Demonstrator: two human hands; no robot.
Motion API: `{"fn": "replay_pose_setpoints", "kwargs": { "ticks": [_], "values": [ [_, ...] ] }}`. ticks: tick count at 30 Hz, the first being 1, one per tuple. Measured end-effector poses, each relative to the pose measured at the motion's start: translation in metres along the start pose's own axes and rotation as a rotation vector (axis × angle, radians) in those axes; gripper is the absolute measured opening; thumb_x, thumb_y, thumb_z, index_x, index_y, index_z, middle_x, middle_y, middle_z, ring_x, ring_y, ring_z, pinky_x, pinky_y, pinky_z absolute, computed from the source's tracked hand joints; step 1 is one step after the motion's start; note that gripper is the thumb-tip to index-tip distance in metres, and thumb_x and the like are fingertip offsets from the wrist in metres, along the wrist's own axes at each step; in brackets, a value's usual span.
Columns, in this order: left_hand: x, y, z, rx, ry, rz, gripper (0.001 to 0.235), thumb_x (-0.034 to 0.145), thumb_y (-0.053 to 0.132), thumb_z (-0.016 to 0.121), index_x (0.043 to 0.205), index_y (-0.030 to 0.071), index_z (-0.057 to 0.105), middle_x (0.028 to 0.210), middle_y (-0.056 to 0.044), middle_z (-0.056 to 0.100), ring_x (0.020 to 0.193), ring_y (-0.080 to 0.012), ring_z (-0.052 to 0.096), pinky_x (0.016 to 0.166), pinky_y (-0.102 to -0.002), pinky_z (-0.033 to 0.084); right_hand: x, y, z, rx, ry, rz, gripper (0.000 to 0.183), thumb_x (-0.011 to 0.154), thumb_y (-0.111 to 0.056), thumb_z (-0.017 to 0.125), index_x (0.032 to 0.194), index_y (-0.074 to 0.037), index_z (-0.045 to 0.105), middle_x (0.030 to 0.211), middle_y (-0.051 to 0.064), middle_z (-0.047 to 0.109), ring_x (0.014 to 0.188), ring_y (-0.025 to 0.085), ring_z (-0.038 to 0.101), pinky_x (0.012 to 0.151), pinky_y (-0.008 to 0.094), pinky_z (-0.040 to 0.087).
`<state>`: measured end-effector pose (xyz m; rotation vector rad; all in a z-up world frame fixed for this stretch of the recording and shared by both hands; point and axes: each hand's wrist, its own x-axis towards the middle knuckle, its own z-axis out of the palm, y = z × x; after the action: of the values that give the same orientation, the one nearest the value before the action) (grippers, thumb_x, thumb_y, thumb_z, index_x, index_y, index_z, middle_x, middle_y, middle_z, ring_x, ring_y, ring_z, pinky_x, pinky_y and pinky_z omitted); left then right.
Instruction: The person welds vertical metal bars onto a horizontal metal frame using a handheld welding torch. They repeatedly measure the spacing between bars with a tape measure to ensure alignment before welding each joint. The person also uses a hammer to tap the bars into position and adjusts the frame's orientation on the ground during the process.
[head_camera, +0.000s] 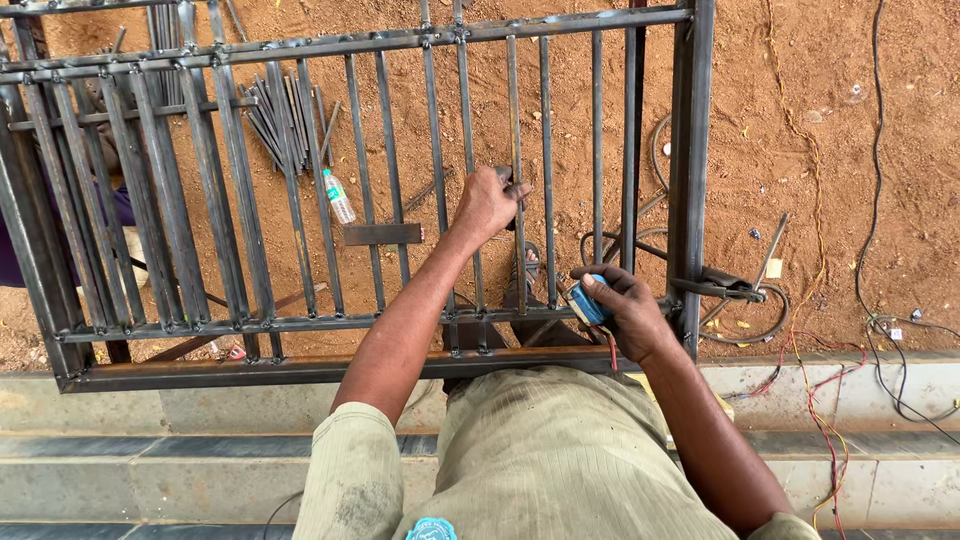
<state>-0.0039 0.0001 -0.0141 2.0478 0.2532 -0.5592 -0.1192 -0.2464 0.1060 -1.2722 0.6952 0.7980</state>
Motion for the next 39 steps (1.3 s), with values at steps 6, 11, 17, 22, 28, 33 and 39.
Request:
{"fn": "replay_pose_setpoints", "kwargs": {
  "ticks": [6,11,17,22,28,33,39],
  "values": [
    [-0.003,0.008,-0.004,0.08,-0.06,-0.052,0.05,0.094,0.033,0.072,0.121,-0.009,0.066,0.086,-0.022,0.075,0.058,-0.0177,0.063,0.048,-0.032,0.051,0.003,0.003,0.001,0.011,0.003,-0.009,0.03,0.094,-0.018,0.071,0.119,-0.001,0.071,0.09,0.008,0.072,0.073,0.009,0.069,0.06,0.024,0.059],
    [0.0,0.001,-0.003,-0.031,-0.08,-0.012,0.035,0.097,0.023,0.068,0.11,-0.009,0.069,0.086,-0.018,0.075,0.066,-0.0152,0.071,0.05,-0.03,0.059,0.004,0.007,0.0,0.033,-0.027,-0.03,0.028,0.095,-0.018,0.071,0.118,-0.001,0.072,0.09,0.006,0.071,0.073,0.009,0.068,0.061,0.023,0.059],
    [-0.001,0.008,-0.006,-0.19,-0.14,-0.076,0.031,0.099,0.01,0.059,0.122,-0.011,0.056,0.087,-0.018,0.076,0.071,-0.0213,0.078,0.052,-0.031,0.063,0.004,0.006,0.0,-0.004,0.0,-0.011,0.029,0.094,-0.019,0.071,0.117,-0.001,0.071,0.089,0.007,0.071,0.072,0.009,0.068,0.061,0.023,0.059],
    [-0.005,0.018,-0.013,-0.266,-0.187,-0.119,0.029,0.101,0.008,0.056,0.12,-0.012,0.062,0.09,-0.019,0.075,0.074,-0.0198,0.079,0.056,-0.03,0.066,0.004,0.006,-0.001,-0.018,0.001,-0.025,0.029,0.094,-0.019,0.072,0.117,-0.001,0.072,0.089,0.007,0.071,0.072,0.009,0.068,0.061,0.023,0.059],
    [-0.006,0.028,-0.016,-0.249,-0.222,-0.153,0.031,0.101,0.007,0.054,0.126,-0.011,0.057,0.093,-0.02,0.075,0.071,-0.0235,0.078,0.054,-0.032,0.064,0.003,0.002,0.002,-0.031,0.003,-0.01,0.03,0.094,-0.021,0.071,0.116,-0.001,0.072,0.088,0.008,0.072,0.073,0.01,0.07,0.062,0.025,0.06],
    [-0.008,0.033,-0.016,-0.274,-0.218,-0.156,0.03,0.101,0.01,0.055,0.123,-0.011,0.061,0.096,-0.019,0.075,0.076,-0.0216,0.079,0.056,-0.032,0.065,0.002,0.005,0.001,-0.036,0.002,-0.027,0.031,0.094,-0.022,0.072,0.117,-0.001,0.071,0.088,0.007,0.071,0.073,0.009,0.069,0.062,0.025,0.059],
    [-0.008,0.035,-0.017,-0.292,-0.211,-0.185,0.029,0.1,0.008,0.055,0.124,-0.008,0.057,0.1,-0.02,0.075,0.079,-0.0237,0.08,0.059,-0.032,0.064,0.006,0.011,-0.003,-0.036,0.011,-0.021,0.032,0.094,-0.022,0.072,0.117,-0.001,0.07,0.089,0.007,0.071,0.073,0.009,0.069,0.062,0.024,0.06]
  ]
}}
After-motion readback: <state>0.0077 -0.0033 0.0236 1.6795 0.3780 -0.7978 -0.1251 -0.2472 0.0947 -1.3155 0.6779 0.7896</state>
